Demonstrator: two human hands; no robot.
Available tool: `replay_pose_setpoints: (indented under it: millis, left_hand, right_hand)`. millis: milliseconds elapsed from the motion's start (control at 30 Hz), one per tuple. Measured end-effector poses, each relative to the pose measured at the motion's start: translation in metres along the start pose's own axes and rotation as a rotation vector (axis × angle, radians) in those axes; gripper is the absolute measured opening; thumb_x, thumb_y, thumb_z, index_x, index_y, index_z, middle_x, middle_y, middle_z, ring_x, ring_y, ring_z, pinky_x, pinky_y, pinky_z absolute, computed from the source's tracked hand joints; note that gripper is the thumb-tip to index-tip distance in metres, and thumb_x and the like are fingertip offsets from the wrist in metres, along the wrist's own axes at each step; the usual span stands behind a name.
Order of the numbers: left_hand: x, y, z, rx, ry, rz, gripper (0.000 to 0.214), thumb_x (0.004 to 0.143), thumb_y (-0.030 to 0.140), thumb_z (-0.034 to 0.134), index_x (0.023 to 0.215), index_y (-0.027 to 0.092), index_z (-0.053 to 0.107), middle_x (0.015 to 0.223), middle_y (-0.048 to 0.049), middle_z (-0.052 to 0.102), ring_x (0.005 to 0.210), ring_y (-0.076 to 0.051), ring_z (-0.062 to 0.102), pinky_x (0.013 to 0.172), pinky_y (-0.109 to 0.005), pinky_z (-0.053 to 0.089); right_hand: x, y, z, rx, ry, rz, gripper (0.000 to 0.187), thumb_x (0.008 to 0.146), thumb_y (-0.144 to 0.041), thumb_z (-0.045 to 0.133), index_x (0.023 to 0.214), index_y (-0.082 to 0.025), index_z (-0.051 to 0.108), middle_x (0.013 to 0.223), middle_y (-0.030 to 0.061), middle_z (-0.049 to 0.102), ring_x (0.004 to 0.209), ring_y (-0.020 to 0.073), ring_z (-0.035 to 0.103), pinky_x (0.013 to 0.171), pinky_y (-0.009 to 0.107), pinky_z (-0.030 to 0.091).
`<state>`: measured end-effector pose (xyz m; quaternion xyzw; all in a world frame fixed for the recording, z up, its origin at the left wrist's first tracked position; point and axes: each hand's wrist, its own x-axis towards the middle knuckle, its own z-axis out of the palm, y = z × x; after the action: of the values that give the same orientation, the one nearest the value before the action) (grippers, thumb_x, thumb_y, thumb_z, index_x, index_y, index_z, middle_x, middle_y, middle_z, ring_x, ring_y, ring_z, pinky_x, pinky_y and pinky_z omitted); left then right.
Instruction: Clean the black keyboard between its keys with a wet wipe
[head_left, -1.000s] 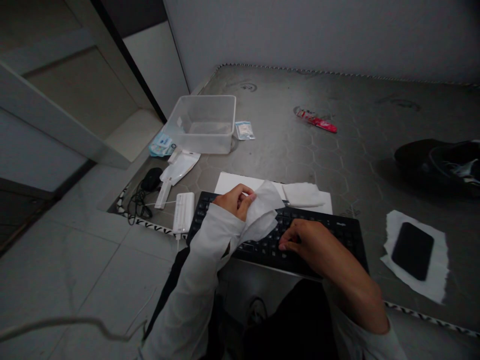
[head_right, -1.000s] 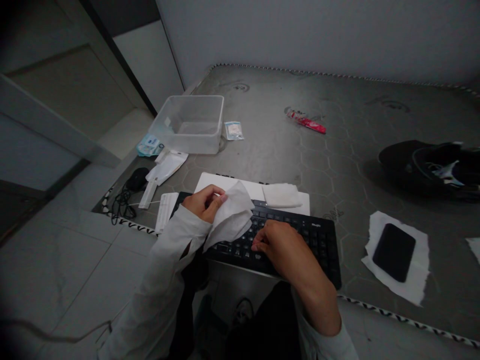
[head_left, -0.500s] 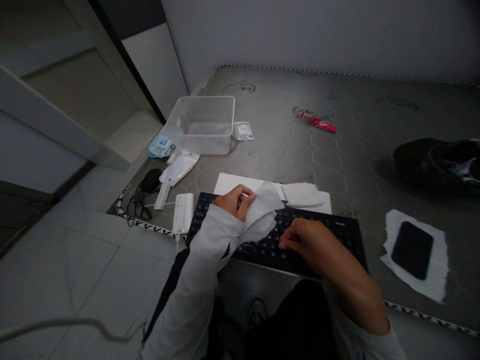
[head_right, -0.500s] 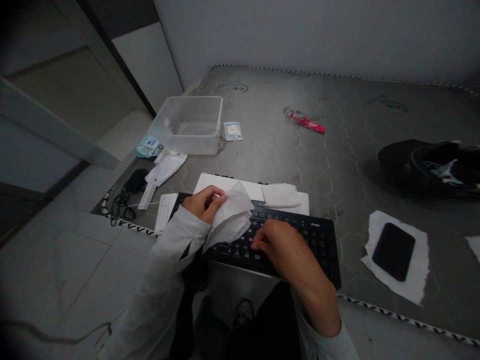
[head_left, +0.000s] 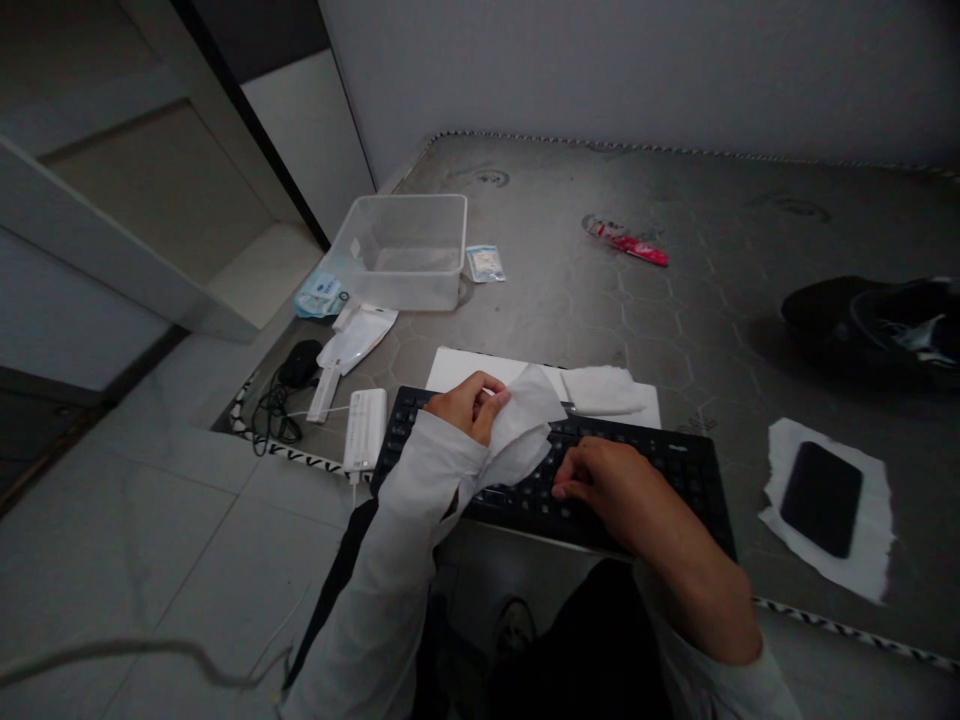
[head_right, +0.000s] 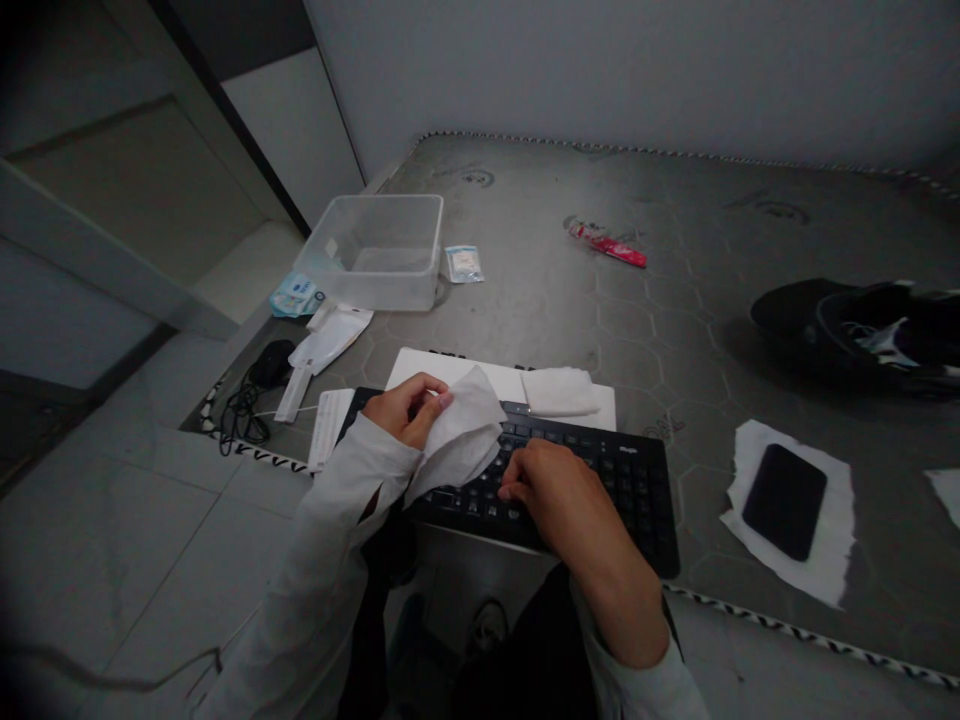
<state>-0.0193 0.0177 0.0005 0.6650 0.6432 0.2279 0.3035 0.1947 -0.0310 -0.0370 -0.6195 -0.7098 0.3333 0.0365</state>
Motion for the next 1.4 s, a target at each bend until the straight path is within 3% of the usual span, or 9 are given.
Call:
replay_pose_setpoints:
  millis: [433,1400]
  left_hand:
    - [0.001,0.001,-0.002,-0.036,-0.015,-0.011,0.018,0.089,0.036,0.058,0.094,0.024,0.07,0.076,0.0022,0.073,0.07,-0.014,0.064,0.066,-0.023,0.043]
    - [0.001,-0.004,-0.001,-0.037,-0.083,0.048,0.024,0.09,0.039,0.05,0.094,0.025,0.069,0.079,0.0022,0.072,0.073,-0.016,0.065,0.063,-0.024,0.041]
  right_hand:
    - [0.0,0.001,-0.002,0.093,-0.011,-0.104,0.021,0.079,-0.017,0.07,0.068,-0.021,0.052,0.072,-0.0015,0.063,0.069,0.0156,0.055,0.065,0.026,0.037]
    - [0.004,-0.008,-0.008,0.046,-0.058,-0.141,0.018,0.076,-0.012,0.066,0.067,-0.02,0.052,0.073,-0.0006,0.063,0.07,0.0156,0.055,0.065,0.024,0.036]
